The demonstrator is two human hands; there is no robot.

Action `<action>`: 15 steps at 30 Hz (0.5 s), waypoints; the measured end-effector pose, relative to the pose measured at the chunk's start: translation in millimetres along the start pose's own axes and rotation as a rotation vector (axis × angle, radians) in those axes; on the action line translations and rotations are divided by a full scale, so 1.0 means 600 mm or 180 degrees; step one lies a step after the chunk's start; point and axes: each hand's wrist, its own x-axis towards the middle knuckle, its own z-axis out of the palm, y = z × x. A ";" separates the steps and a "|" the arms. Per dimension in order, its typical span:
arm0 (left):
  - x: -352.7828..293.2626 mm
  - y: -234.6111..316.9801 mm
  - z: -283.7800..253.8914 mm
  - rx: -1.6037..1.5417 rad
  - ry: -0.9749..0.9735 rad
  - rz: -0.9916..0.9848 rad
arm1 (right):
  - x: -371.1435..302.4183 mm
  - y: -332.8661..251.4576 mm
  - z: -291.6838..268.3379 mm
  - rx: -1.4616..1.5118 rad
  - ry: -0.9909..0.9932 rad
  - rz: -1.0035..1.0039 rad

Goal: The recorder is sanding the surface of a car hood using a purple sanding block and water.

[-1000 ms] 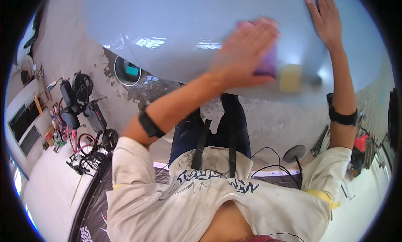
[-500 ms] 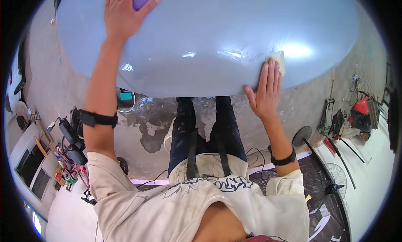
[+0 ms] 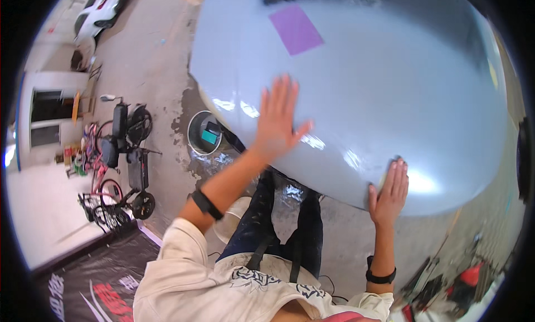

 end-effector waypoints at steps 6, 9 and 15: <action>-0.256 0.101 0.004 -0.0415 -0.0561 -0.0191 | 0.162 0.021 -0.006 0.0140 0.0091 -0.0002; -0.257 0.101 -0.014 -0.0651 -0.0594 -0.0286 | 0.245 -0.035 0.038 -0.0200 0.0138 -0.0377; -0.325 0.007 -0.048 -0.0817 -0.0995 0.0287 | 0.406 -0.218 0.102 0.0269 -0.0092 -0.1100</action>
